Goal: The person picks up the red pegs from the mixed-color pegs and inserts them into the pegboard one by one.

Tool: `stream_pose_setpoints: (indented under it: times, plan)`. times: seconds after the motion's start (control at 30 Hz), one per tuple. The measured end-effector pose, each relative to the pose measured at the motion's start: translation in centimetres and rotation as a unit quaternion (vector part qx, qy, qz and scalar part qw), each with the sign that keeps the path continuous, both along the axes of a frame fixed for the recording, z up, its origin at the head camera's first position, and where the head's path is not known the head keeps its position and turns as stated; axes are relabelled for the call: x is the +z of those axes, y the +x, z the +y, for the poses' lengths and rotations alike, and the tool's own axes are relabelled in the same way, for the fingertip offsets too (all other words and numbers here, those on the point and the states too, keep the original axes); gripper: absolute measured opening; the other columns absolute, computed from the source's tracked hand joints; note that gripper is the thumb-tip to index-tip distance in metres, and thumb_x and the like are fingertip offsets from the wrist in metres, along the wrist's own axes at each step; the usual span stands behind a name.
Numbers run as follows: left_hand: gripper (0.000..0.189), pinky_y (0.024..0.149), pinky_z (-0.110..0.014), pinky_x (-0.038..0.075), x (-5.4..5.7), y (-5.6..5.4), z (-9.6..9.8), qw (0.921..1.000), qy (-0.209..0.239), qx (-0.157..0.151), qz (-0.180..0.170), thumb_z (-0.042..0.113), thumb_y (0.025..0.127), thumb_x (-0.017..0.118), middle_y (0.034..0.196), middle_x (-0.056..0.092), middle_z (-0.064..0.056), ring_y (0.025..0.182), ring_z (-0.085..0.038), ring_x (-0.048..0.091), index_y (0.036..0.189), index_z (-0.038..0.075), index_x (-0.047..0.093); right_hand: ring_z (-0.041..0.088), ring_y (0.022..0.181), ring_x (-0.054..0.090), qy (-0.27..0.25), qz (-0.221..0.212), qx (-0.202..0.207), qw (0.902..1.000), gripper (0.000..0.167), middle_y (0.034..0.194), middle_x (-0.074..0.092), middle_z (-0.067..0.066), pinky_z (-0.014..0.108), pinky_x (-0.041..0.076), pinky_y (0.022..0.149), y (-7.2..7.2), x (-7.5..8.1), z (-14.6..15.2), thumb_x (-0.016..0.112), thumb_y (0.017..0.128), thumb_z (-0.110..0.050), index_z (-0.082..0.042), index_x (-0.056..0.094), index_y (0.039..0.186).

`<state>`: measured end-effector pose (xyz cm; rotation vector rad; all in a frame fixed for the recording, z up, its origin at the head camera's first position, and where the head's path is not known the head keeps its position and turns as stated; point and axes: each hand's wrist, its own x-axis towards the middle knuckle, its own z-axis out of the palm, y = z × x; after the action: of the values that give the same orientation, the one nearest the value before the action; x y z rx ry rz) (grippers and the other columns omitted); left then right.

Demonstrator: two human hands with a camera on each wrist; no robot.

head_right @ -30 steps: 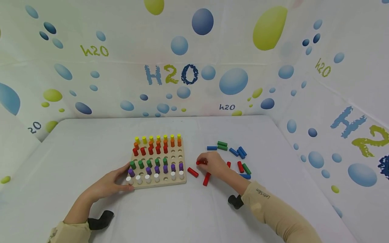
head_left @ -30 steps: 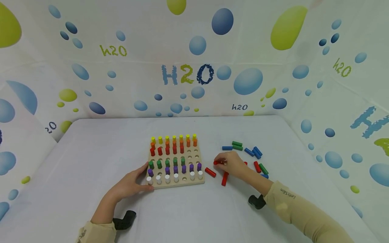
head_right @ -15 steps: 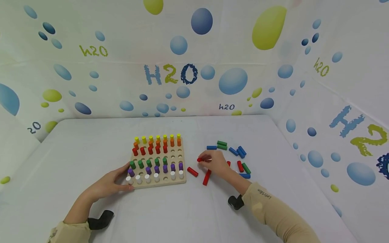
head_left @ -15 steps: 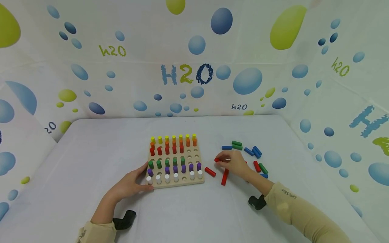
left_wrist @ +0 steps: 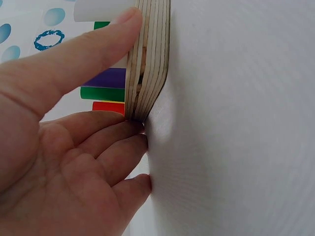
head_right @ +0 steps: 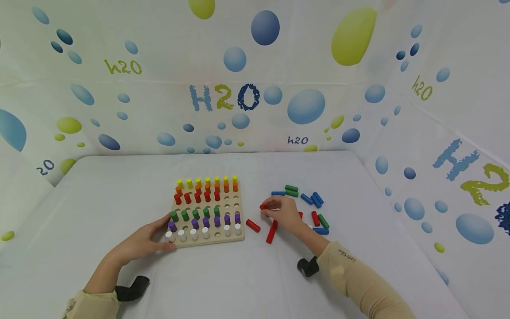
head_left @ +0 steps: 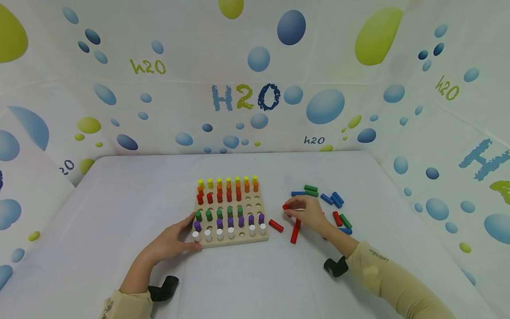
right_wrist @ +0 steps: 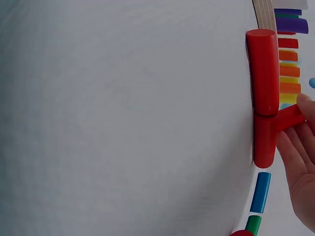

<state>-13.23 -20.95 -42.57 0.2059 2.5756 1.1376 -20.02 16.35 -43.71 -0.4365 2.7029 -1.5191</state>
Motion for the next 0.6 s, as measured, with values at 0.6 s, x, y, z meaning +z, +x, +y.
stream_pose_setpoints:
  times: [0.6]
  plan:
    - [0.102,0.102,-0.059,0.02,-0.03,0.08,0.04,0.9999,-0.008,-0.004,0.005,0.038,0.071,0.076,0.146,0.021,-0.025,0.133,-0.043,0.015,0.145,0.001,0.017,0.022,0.087,0.065,-0.065,-0.025,-0.045,0.9966,0.024,0.095,0.068,0.013,0.027,0.053,0.077,-0.46,0.09,-0.48,0.071,0.079,-0.011,0.0,0.065,0.1]
